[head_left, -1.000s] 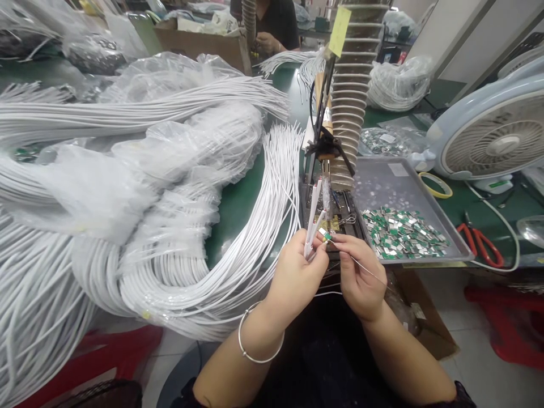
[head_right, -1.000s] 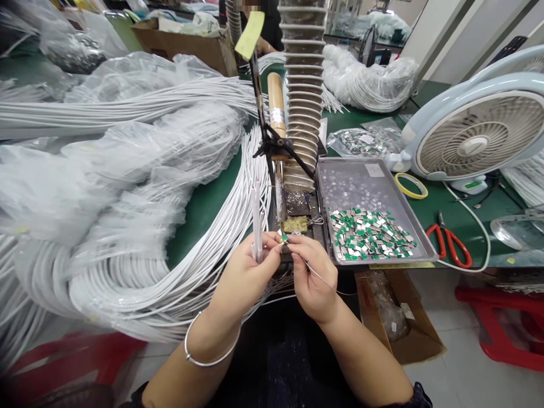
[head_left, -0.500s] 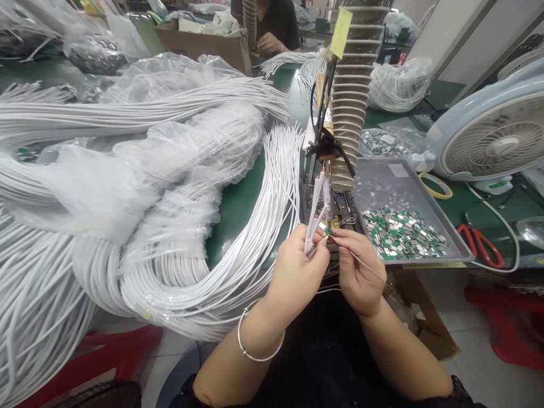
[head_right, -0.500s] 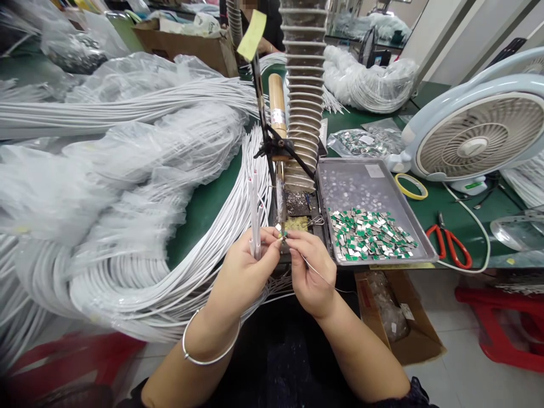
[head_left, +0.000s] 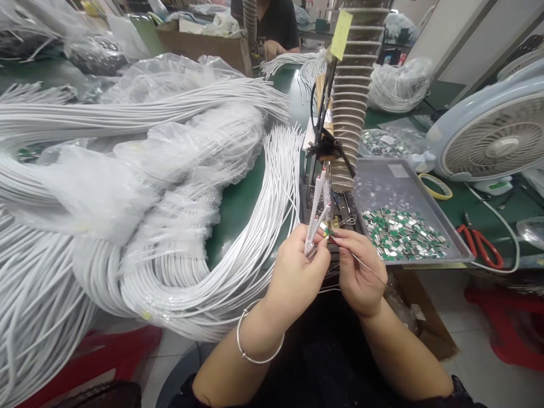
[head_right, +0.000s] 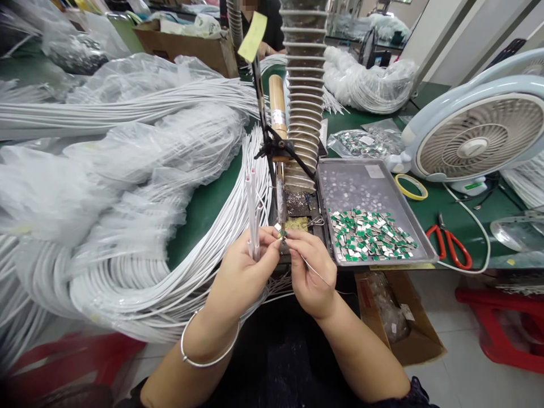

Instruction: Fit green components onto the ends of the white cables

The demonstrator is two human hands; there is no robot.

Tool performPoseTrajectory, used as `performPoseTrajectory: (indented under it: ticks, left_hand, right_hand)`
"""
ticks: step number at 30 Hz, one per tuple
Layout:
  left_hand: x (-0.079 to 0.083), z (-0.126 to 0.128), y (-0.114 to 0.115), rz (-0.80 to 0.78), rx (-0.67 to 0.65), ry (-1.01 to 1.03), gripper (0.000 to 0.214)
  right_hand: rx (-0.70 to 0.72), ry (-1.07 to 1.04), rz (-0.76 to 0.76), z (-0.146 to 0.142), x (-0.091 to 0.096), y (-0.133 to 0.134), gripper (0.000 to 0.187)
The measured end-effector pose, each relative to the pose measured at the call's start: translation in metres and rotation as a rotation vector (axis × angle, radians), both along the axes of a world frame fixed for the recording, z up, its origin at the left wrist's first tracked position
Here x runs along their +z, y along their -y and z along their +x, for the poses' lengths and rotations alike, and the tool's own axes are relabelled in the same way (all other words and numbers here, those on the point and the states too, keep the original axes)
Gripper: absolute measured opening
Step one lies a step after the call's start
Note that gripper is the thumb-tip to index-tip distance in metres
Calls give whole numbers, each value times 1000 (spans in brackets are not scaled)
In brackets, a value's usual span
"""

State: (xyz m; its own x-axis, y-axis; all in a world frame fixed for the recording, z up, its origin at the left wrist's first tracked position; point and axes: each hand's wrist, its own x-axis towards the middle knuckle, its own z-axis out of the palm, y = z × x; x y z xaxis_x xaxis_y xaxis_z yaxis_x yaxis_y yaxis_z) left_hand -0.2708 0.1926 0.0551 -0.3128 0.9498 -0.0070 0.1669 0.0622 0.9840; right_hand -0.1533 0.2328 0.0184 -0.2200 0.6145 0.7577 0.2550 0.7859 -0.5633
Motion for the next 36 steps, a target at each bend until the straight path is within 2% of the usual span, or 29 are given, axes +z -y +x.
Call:
performPoseTrajectory:
  ticks: [9, 16, 27, 32, 36]
  left_hand:
    - [-4, -1, 2, 39, -2, -4, 5]
    - [-13, 0, 4, 39, -18, 37, 5]
    - [-27, 1, 16, 60, -142, 35, 10]
    - [-25, 4, 17, 20, -130, 94, 10]
    - [-24, 5, 21, 27, -139, 31, 7]
  right_hand:
    - [-18, 11, 2, 0, 0, 1, 24]
    - [6, 48, -63, 5, -5, 5, 23]
    - [40, 61, -149, 15, -10, 18, 24]
    - [-11, -25, -279, 18, -10, 24, 23]
    - [-12, -18, -453, 18, -1, 25, 16]
